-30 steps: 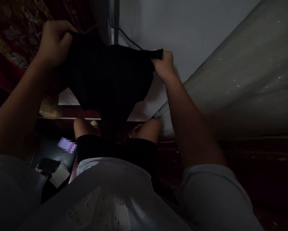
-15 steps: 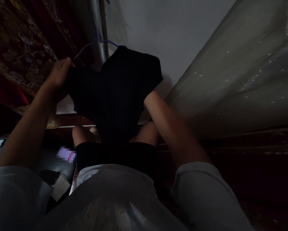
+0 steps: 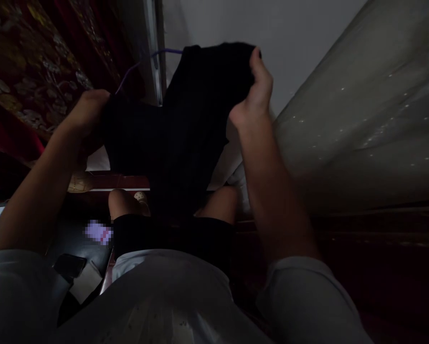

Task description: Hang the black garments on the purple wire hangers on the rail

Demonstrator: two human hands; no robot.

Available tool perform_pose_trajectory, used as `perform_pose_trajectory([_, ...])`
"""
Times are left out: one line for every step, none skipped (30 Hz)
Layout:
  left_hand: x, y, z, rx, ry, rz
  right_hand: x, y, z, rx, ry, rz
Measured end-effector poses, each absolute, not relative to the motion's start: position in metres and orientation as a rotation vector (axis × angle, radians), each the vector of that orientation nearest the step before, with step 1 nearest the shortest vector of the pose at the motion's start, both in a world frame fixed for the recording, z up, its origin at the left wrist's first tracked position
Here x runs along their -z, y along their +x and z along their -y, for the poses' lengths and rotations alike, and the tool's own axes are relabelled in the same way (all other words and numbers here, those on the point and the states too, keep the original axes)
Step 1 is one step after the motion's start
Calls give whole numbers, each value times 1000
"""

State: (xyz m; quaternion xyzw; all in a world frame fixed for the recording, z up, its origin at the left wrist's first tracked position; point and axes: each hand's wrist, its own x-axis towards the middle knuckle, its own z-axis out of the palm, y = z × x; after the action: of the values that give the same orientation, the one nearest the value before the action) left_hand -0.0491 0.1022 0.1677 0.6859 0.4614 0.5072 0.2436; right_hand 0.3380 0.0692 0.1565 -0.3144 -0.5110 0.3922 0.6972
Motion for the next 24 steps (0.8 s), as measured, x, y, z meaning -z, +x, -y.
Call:
perform_pose_trajectory([-177,-41,-101,-1307,1889,-1299,-168,330,-65,-883,-673,1152])
perform_pose_trajectory([-185,-34,-99,-1259,1892,-1337,-178,321,-59,-901,-649,1159])
perform_pose_trajectory([-191,-29,-95,-1253,1912,-1367,-186,313,-52,-920,-630,1162])
perform_pose_trajectory([-195,-26,-89,-1299,1968,-1395,-190,305,-42,-933,-614,1168])
perform_pose_trajectory([-196,-25,-82,-1348,2049,-1420,-192,299,-31,-928,-600,1171])
perform_pose_trajectory([-194,-25,-74,-1386,2138,-1439,-191,294,-18,-908,-582,1177])
perform_pose_trajectory([-189,-27,-66,-1424,2218,-1450,-188,291,-4,-875,-558,1184])
perform_pose_trajectory([-183,-31,-60,-1467,2281,-1439,-184,289,13,-854,-533,1243])
perform_pose_trajectory([-176,-34,-55,-1530,2299,-1412,-180,288,29,-856,-500,1329])
perform_pose_trajectory([-170,-37,-52,-1604,2271,-1376,-177,288,46,-873,-475,1479])
perform_pose_trajectory([-164,-39,-51,-1680,2213,-1339,-174,287,62,-957,-454,1782])
perform_pose_trajectory([-161,-38,-51,-1752,2141,-1305,-172,285,75,-1040,-420,1992])
perform_pose_trajectory([-159,-35,-51,-1813,2073,-1270,-170,281,85,-1125,-367,2205])
perform_pose_trajectory([-159,-28,-49,-1842,2030,-1228,-168,276,91,-1189,-329,2382])
perform_pose_trajectory([-159,-17,-46,-1834,2018,-1172,-165,270,93,-1188,-332,2458])
perform_pose_trajectory([-161,-4,-41,-1789,2026,-1101,-159,264,90,-1118,-390,2465])
perform_pose_trajectory([-162,11,-33,-1732,2023,-1019,-150,257,83,-983,-494,2402])
perform_pose_trajectory([-163,28,-23,-1648,1996,-934,-138,252,73,-788,-623,2260])
perform_pose_trajectory([-163,45,-13,-1567,1935,-851,-123,248,62,-585,-739,2113])
perform_pose_trajectory([-163,62,-2,-1508,1840,-770,-106,245,50,-412,-812,2053])
perform_pose_trajectory([-162,77,7,-1442,1731,-693,-89,244,40,-266,-849,2024])
perform_pose_trajectory([-160,91,15,-1398,1604,-639,-72,243,31,-153,-869,2011])
perform_pose_trajectory([-158,102,21,-1357,1475,-593,-57,244,25,-58,-889,1983])
perform_pose_trajectory([-155,111,24,-1316,1356,-551,-44,245,22,21,-895,1947])
